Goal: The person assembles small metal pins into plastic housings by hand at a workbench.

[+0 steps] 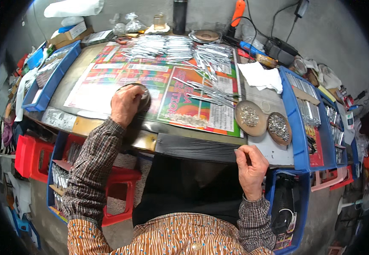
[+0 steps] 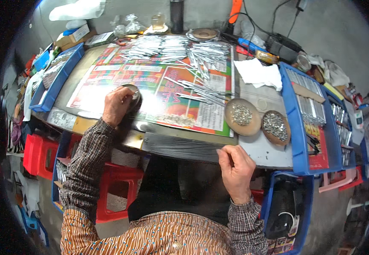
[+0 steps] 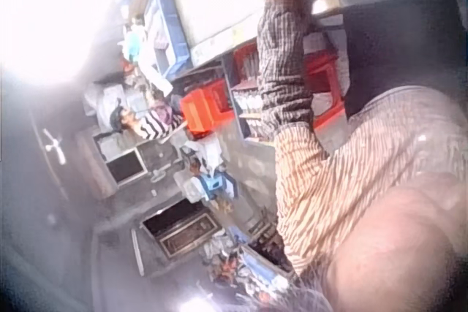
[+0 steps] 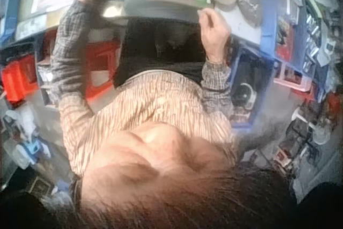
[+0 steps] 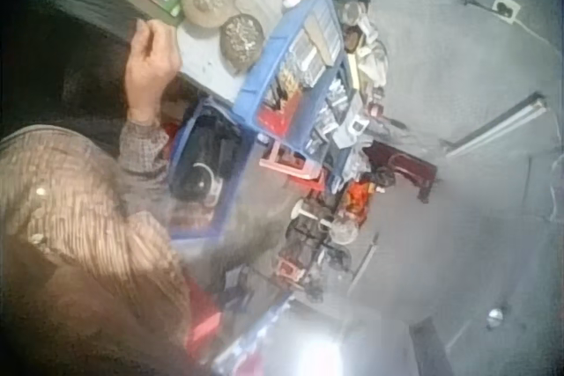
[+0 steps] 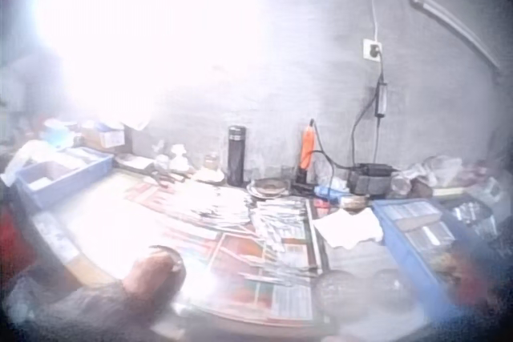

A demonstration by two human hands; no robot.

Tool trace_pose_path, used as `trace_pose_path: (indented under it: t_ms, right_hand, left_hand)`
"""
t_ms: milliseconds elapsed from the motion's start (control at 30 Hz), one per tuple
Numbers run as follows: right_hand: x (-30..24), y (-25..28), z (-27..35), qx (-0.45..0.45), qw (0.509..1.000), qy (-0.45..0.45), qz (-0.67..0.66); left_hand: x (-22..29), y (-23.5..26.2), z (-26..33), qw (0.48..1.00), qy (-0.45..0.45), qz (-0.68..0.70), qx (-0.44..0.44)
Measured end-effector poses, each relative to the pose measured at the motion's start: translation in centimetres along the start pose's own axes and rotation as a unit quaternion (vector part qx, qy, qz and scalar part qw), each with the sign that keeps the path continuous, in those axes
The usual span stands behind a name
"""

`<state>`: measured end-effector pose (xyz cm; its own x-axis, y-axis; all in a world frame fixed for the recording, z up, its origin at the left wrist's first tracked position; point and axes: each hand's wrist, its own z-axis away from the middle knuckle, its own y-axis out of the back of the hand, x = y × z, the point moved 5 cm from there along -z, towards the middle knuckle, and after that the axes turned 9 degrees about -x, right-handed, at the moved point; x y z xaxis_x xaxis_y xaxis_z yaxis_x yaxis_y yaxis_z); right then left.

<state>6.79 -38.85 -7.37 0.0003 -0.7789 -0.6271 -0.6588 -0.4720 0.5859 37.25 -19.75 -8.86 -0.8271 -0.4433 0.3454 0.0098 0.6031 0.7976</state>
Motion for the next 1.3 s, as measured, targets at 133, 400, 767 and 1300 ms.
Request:
trace_pose_path:
  t_ms: [133,400,767,1300]
  right_hand:
    - [2.1,0.7,-0.3,0.008,1.0,-0.014,0.027]
    - [4.8,2.1,-1.5,0.006,0.987,-0.026,0.158]
    - [5.8,1.7,-2.8,-0.037,0.964,0.001,0.262]
    - [6.0,1.4,-2.7,-0.027,0.97,0.019,0.24]
  left_hand:
    - [0.6,0.0,-0.2,0.999,-0.028,0.016,-0.001]
    - [0.9,-0.3,-0.5,0.998,-0.065,-0.017,-0.003]
    - [4.1,0.4,-0.4,0.994,-0.089,-0.067,0.017]
    - [11.3,-3.4,-0.7,0.982,-0.162,0.048,-0.085]
